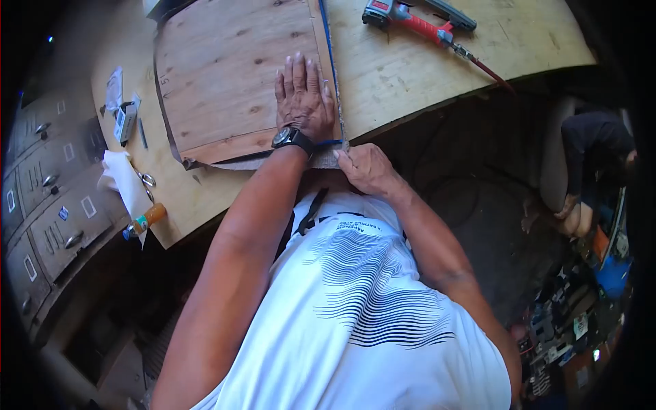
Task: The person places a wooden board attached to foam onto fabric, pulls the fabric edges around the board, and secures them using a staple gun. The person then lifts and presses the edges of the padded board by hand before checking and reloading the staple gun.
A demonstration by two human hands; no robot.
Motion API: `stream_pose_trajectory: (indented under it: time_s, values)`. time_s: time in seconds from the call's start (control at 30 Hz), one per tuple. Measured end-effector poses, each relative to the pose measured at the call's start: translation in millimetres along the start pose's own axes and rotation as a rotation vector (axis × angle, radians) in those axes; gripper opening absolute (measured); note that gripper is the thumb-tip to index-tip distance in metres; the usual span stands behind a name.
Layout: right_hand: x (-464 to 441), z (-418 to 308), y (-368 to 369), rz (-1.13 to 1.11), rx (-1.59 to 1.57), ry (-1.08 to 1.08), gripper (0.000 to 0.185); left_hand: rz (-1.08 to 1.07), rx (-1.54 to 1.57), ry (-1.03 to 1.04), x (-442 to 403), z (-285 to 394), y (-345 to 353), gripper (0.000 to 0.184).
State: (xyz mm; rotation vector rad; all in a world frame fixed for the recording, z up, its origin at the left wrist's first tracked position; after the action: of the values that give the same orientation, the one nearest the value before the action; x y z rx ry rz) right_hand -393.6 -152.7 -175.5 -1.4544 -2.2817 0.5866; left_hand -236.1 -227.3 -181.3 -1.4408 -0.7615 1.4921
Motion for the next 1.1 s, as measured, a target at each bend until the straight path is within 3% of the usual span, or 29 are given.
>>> stream_pose_trajectory:
  time_s: [0.23,0.43,0.57,0.77,1.0,1.1]
  values:
    - [-6.9,-26.8,35.3,0.021,0.591,-0.150,0.030,0.019,0.002,-0.006,7.4,4.1,3.9,0.068]
    - [0.7,-27.7,66.4,0.134,0.790,-0.055,0.023,0.016,0.307,-0.053,10.3,-5.0,-19.5,0.060]
    - [-0.9,-40.7,64.4,0.014,0.841,0.050,0.021,-0.257,0.383,0.866,32.6,-39.7,-32.4,0.060]
    - [7.2,-49.7,70.1,0.118,0.860,-0.002,0.022,-0.359,0.569,0.967,37.0,-56.0,-42.9,0.055]
    - [12.2,-78.4,35.9,0.359,0.460,0.115,0.036,-0.387,0.679,0.854,29.9,-52.2,-51.6,0.068]
    - [-11.7,-64.2,14.6,0.085,0.368,0.034,0.036,-0.439,0.725,0.816,33.7,-41.1,-58.7,0.074]
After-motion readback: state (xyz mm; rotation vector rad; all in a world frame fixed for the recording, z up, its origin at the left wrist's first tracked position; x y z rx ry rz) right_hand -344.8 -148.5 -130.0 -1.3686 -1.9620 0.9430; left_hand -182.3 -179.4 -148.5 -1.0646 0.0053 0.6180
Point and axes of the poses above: each hand's wrist, its own x-axis away from the middle knuckle, its own y-axis out of the palm, z = x × y, the point moved 3 cm from there along -x, towards the middle knuckle, and after that the axes turned 10 degrees about z, right-handed, at the moved point
